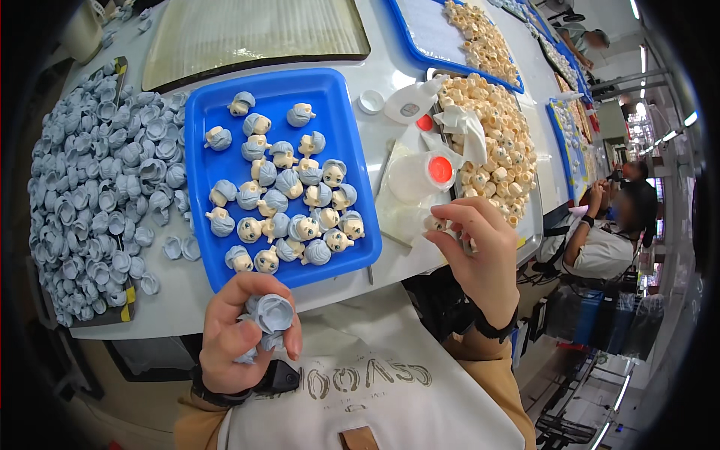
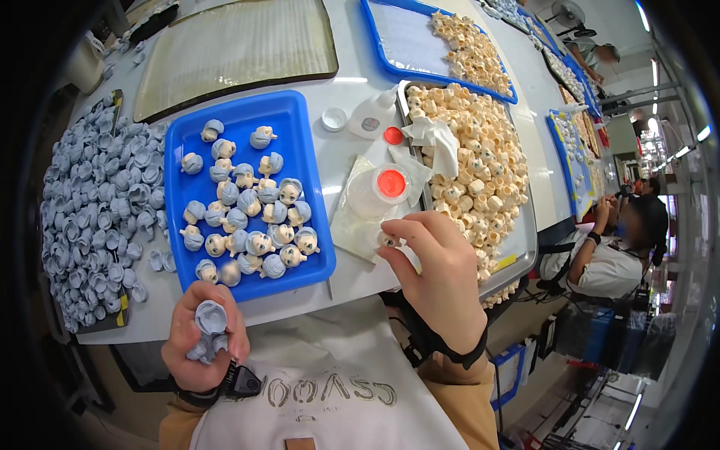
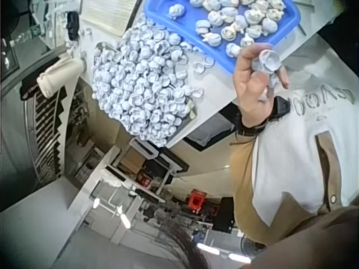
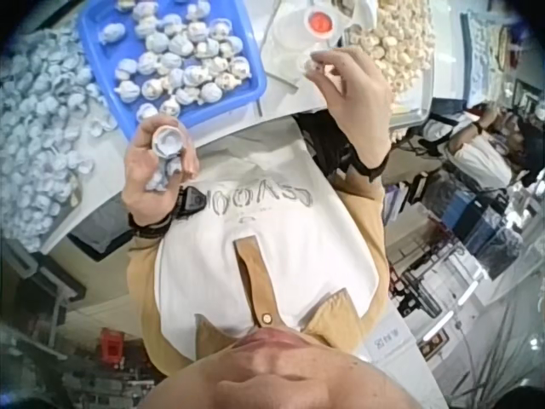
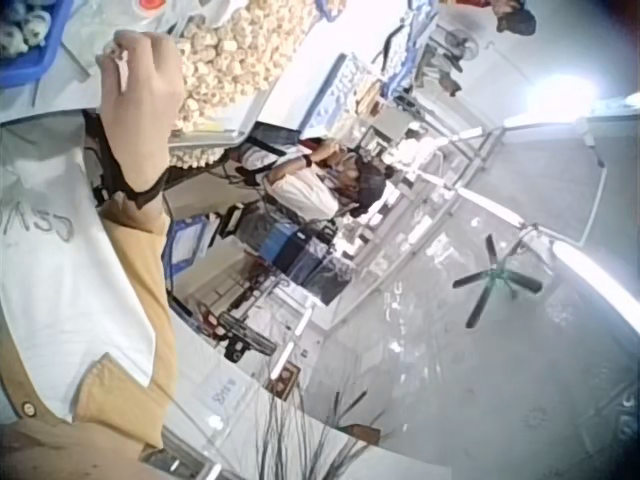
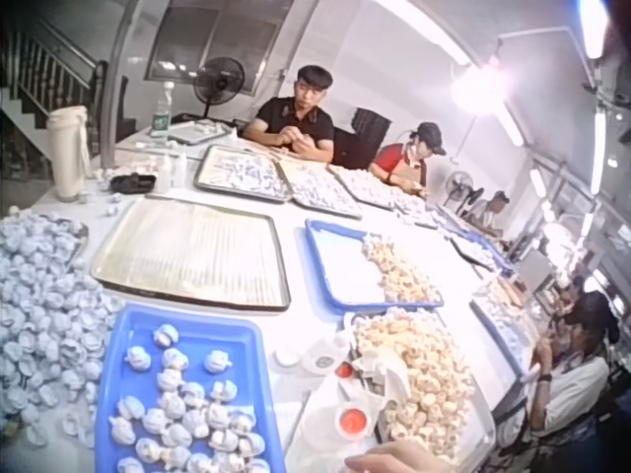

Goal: The person uses a small tool to apply red paint to the lips of small doll heads. They then pick up a doll head and a grey hairpiece, apply glue to the hairpiece, and attach it to the head. The person repeats this process for multiple doll heads, placing the finished units on a blue tray.

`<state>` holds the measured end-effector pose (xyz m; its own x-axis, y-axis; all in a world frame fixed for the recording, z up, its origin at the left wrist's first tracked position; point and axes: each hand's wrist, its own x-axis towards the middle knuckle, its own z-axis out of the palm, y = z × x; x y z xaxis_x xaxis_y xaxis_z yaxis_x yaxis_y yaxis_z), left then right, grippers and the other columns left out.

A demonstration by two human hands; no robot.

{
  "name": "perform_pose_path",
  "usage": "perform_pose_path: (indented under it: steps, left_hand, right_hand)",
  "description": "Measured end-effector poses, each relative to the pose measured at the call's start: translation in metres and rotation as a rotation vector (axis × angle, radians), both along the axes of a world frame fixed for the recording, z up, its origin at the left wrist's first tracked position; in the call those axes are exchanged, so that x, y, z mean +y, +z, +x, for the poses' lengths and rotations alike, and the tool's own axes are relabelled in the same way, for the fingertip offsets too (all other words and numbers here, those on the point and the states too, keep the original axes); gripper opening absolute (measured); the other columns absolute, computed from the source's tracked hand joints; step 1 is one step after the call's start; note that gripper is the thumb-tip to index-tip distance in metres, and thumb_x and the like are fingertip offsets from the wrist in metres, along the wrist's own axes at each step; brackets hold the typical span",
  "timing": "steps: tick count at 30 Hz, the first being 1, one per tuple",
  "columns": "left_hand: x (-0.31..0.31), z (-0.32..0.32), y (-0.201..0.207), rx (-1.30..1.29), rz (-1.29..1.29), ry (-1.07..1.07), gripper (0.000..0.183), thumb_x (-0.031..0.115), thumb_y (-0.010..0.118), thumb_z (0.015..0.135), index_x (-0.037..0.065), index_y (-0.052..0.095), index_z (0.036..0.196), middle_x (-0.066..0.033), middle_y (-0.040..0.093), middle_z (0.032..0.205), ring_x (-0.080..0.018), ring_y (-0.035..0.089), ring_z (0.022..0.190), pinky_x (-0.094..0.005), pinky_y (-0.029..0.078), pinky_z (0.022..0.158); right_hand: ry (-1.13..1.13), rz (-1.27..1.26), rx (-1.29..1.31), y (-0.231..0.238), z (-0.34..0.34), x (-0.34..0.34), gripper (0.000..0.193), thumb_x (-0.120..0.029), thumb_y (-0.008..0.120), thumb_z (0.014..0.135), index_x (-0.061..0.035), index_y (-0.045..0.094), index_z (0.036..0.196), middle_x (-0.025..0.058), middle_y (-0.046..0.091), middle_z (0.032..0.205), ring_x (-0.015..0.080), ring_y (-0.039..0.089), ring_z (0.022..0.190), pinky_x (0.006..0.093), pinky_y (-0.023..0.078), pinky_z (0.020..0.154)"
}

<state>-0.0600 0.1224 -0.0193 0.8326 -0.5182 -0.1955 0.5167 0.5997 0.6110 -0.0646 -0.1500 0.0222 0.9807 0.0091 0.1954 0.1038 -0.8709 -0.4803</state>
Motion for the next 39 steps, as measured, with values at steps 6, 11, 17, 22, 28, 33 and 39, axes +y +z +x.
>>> perform_pose_path:
  steps: [6,11,17,22,28,33,39]
  left_hand:
    - [-0.001,0.001,-0.001,-0.024,0.031,-0.01,0.043,0.034,0.059,0.084,-0.001,0.046,0.105,-0.0125,0.049,0.082,-0.0181,0.054,0.057,-0.0305,0.047,0.043]
    - [-0.003,0.0,0.0,-0.033,0.046,-0.004,0.041,0.032,0.058,0.084,-0.001,0.047,0.105,-0.0123,0.049,0.083,-0.0181,0.055,0.058,-0.0307,0.047,0.043]
    - [-0.006,-0.004,0.001,0.038,-0.02,-0.006,0.043,0.022,0.06,0.081,-0.006,0.051,0.112,-0.0131,0.059,0.081,-0.0209,0.061,0.07,-0.0326,0.049,0.06]
    - [-0.012,-0.004,0.004,0.049,-0.026,-0.05,0.042,0.017,0.061,0.082,-0.007,0.051,0.115,-0.013,0.059,0.087,-0.0201,0.06,0.076,-0.032,0.049,0.065]
    - [-0.018,-0.003,0.007,-0.003,0.0,-0.008,0.039,0.016,0.061,0.084,-0.007,0.054,0.115,-0.0127,0.057,0.1,-0.0184,0.058,0.08,-0.0302,0.048,0.065]
    - [-0.012,-0.002,0.001,-0.064,0.087,-0.056,0.036,0.016,0.061,0.086,-0.006,0.055,0.113,-0.0118,0.057,0.1,-0.0175,0.058,0.084,-0.0283,0.048,0.066]
    - [-0.014,-0.005,0.003,0.049,-0.058,-0.025,0.036,0.023,0.058,0.091,-0.005,0.056,0.113,-0.01,0.057,0.102,-0.0152,0.056,0.087,-0.0267,0.046,0.073]
  right_hand:
    - [0.012,-0.016,-0.019,-0.003,0.0,-0.001,0.026,-0.001,0.075,0.065,-0.0029,0.062,0.088,0.0098,0.059,0.085,0.0278,0.058,0.078,0.0362,0.046,0.067]
    - [0.001,-0.019,-0.065,-0.006,-0.006,-0.003,0.027,-0.001,0.076,0.064,-0.0023,0.06,0.086,0.0098,0.059,0.084,0.0277,0.057,0.079,0.0361,0.046,0.069]
    - [-0.052,0.028,-0.125,-0.005,-0.01,-0.002,0.028,0.0,0.076,0.064,-0.0027,0.061,0.087,0.0098,0.061,0.087,0.0268,0.059,0.078,0.0346,0.047,0.068]
    - [0.189,0.448,-0.142,0.021,-0.019,0.033,0.039,-0.001,0.082,0.058,-0.0025,0.064,0.093,0.0114,0.063,0.084,0.0222,0.061,0.075,0.0296,0.048,0.062]
    - [0.342,0.507,-0.231,0.009,-0.008,0.074,0.038,-0.005,0.081,0.061,-0.0009,0.064,0.094,0.0085,0.064,0.083,0.0213,0.059,0.068,0.0297,0.046,0.059]
    - [0.393,0.374,-0.191,0.011,-0.005,0.078,0.037,-0.008,0.08,0.061,0.0001,0.064,0.093,0.0084,0.062,0.082,0.0209,0.057,0.067,0.0307,0.044,0.056]
    - [0.413,0.185,-0.35,0.007,-0.003,0.086,0.041,-0.019,0.076,0.063,0.0012,0.066,0.098,0.0086,0.062,0.089,0.021,0.058,0.071,0.0301,0.045,0.056]
